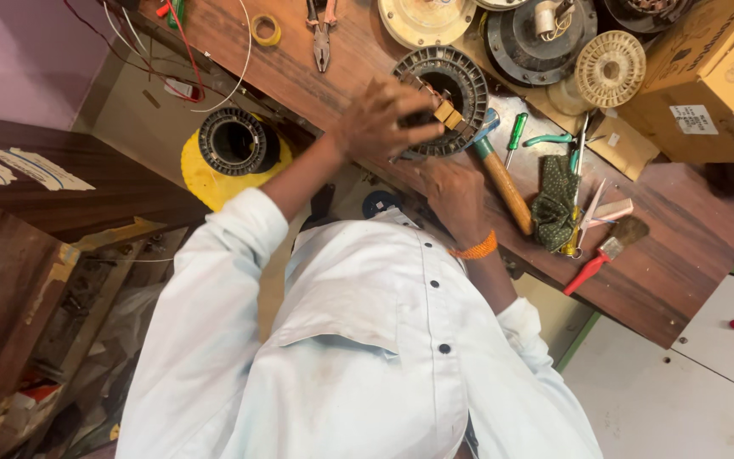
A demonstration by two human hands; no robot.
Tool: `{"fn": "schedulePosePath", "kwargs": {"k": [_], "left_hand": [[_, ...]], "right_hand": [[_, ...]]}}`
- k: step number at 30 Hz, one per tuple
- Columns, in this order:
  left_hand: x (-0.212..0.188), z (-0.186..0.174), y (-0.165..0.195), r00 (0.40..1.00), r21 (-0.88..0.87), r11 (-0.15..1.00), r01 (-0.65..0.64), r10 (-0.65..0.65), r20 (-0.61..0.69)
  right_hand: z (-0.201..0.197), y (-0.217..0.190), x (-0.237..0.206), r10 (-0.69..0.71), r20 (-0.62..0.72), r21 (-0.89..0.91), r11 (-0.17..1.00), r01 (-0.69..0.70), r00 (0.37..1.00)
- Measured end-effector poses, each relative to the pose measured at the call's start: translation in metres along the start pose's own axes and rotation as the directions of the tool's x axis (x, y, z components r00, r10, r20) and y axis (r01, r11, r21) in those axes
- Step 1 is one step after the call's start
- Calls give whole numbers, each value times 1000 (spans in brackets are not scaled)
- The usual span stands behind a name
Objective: The person fits copper bars into the slots of a circular motor component on a workbench, pressing each piece into place by hand and tapping them with a mallet. They then use a screwdriver and pliers to work on the assembled part, adjusting the fitted pieces.
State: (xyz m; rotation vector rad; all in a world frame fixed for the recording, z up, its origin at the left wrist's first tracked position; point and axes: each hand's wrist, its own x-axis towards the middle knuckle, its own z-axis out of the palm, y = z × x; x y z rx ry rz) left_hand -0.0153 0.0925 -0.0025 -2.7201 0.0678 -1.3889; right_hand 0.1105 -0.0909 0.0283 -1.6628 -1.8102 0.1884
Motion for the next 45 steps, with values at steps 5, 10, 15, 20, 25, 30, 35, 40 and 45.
{"fn": "schedulePosePath", "kwargs": {"k": [5,10,15,20,25,30,35,40,45], "left_hand": [[-9,-12,50,860,-476,738,479,-502,87],[9,1,81,342,-605,209,768,-933,113],[16,8,94,207,-528,131,839,-975,87],[12,17,85,105,-546,-46,836,-965,242],[12,25,73,-103,-418,-285,863,-907,408],[10,12,72,539,-123,560,819,-825,-167],[18,1,23,925,-81,931,356,-339,170],[33,-9,-6,892,-249,907,339,-226,391],[42,-8,-11,842,-264,861,434,-282,460]], "right_hand": [[-37,-16,19,36,-7,57,998,-35,999],[-51,4,64,312,44,110,943,-315,949],[-48,32,90,326,38,151,932,-328,944],[-40,58,93,371,79,281,882,-378,925],[-42,76,93,533,80,300,793,-530,843],[-59,92,60,622,74,460,672,-580,779],[-81,82,27,651,136,520,595,-614,747],[-89,38,15,609,262,551,542,-634,749],[-59,14,15,531,234,559,612,-559,815]]}}
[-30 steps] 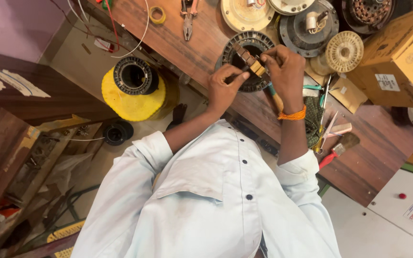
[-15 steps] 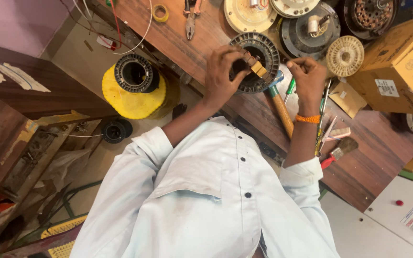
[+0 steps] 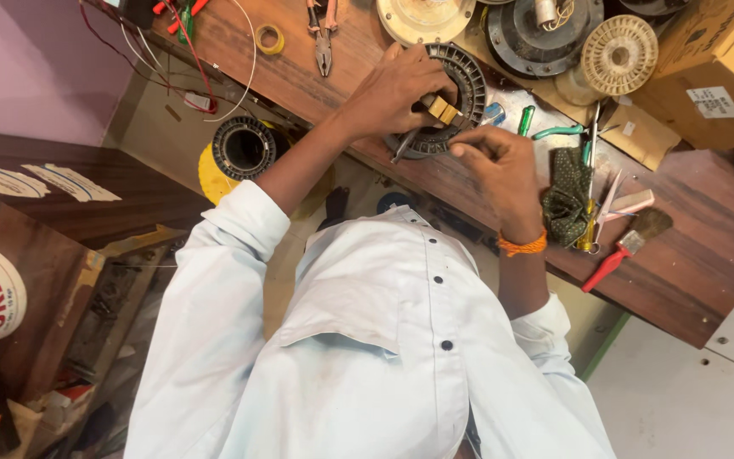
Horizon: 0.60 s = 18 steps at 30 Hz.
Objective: The person fits copper bars into the slots of a circular motor component on a workbench, pressing each piece into place by hand and tapping them with a mallet. They then use a screwdriver and pliers to work on the assembled part, adjusting the fitted pieces.
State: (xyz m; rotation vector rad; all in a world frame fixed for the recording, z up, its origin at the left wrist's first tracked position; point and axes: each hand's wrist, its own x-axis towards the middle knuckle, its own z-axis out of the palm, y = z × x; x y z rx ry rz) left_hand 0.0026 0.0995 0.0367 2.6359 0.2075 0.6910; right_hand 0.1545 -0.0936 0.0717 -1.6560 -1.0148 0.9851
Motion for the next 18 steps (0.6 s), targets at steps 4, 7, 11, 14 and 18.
{"fn": "schedulePosePath", "kwargs": {"k": [4,7,11,14,18], "left_hand": [[0,-2,-5,999,-72,997,-12,16,51],[-14,-5,-3,973,68,977,-204,210,-92],[-47,1,19,956,116,963,-244,259,-139],[-59,9,27,957,30,976,-216,217,-193],[-58,18,36,979,-230,971,-66,19,-201]], "right_hand": [[21,19,2,-268,3,-323,912,255,963],[41,33,6,-446,88,-496,756,428,891],[51,35,-2,-369,103,-528,767,365,924],[44,18,-10,-371,136,-466,794,390,919],[27,-19,-10,-321,157,-440,824,357,934]]}}
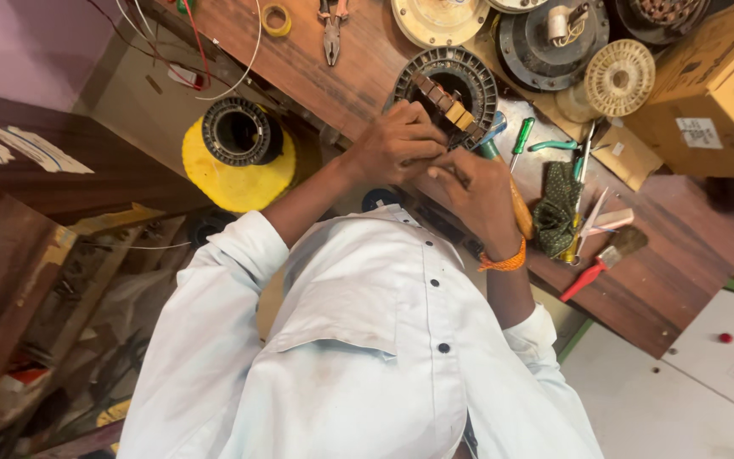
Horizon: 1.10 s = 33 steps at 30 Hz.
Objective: The person fits copper bars into the slots of a circular motor component on a workbench, pressing each piece into place by hand and tapping them with a mallet. They then use a screwdriver and pliers to work on the assembled part, adjusting the fitted pieces.
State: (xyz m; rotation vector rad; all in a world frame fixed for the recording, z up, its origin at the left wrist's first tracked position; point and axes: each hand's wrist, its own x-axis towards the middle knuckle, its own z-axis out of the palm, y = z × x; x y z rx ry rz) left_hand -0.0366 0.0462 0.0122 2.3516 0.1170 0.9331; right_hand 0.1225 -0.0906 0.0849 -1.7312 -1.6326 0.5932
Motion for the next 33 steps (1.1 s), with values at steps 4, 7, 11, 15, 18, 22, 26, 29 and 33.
{"fn": "schedulePosePath", "kwargs": {"k": [4,7,11,15,18,22,26,29,33], "left_hand": [[4,9,3,992,-196,976,95,-109,-58],[3,21,6,945,-342,901,267,-315,-92],[-3,47,18,670,-683,600,417,-710,-214],[-3,61,18,521,-726,516,455,-815,-253],[-2,63,12,502,-675,527,515,-825,-261],[3,68,7,481,-575,541,614,-834,-270],[13,69,6,389,-565,462,684,-886,-252],[19,61,12,368,-537,458,708,-889,-273],[20,36,27,620,-189,826,531,-531,-578]], "right_hand": [[-15,-17,12,194,7,24,981,-195,981],[-19,-14,24,204,-14,10,979,-204,979],[-22,11,52,138,-94,12,990,-138,986],[-21,34,72,112,-87,78,991,-105,990],[-25,48,83,182,-44,89,980,-178,982],[-24,62,90,143,-50,95,986,-138,988],[-15,76,93,331,-87,-33,942,-335,939],[-15,85,84,416,-99,-17,907,-420,904],[-29,90,43,425,-76,137,901,-413,902]]}}
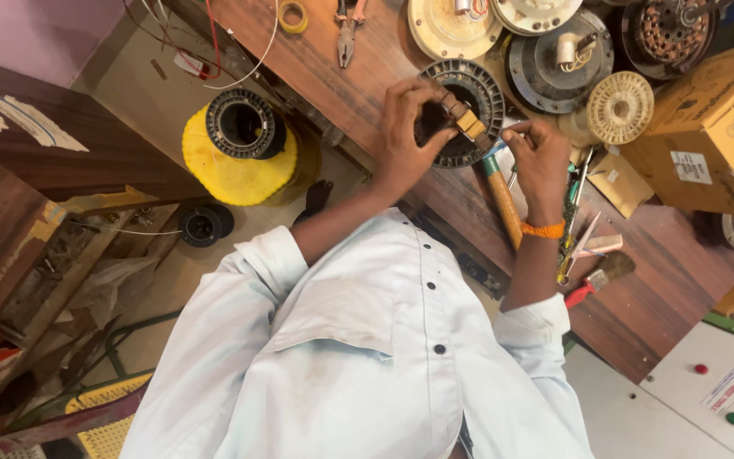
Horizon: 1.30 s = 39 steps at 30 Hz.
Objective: The person fits copper bars into the slots of a circular motor component on a workbench, pressing each piece into place by hand and tapping them with a mallet. They then use a screwdriver and pliers to work on the assembled part, adjusting the fitted pieces.
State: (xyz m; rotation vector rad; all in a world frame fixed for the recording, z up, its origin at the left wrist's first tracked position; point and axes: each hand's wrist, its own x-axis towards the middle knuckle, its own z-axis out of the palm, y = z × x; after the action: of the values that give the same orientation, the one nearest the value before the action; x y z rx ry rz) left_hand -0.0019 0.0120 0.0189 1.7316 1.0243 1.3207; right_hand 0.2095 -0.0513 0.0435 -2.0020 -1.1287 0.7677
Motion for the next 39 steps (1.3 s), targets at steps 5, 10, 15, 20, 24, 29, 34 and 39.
{"fn": "schedulePosePath", "kwargs": {"k": [5,10,15,20,24,29,34,39], "left_hand": [[62,-22,-9,634,4,766,-643,529,564],[99,-17,-17,419,-60,759,-648,422,804],[106,-10,-23,411,-105,821,-562,387,825],[100,-6,-32,447,-49,873,-485,296,844],[97,-8,-36,475,12,975,-221,97,874],[131,-20,-46,371,-251,960,-126,280,885],[145,7,-40,391,-25,997,-79,54,919],[153,32,-32,208,123,990,-64,-107,972]], "right_hand": [[-28,2,-39,-72,72,214,975,55,995],[-23,-20,-61,-67,100,262,964,39,993],[7,-34,-74,-100,19,257,962,92,995],[60,-29,-72,-214,-87,-16,977,213,973],[68,-17,-69,-269,-157,-33,963,267,950],[49,-7,-57,-157,-181,192,963,191,971],[36,-8,-40,-109,-240,351,917,191,965],[39,-9,-38,-38,-223,457,879,139,974]]}}
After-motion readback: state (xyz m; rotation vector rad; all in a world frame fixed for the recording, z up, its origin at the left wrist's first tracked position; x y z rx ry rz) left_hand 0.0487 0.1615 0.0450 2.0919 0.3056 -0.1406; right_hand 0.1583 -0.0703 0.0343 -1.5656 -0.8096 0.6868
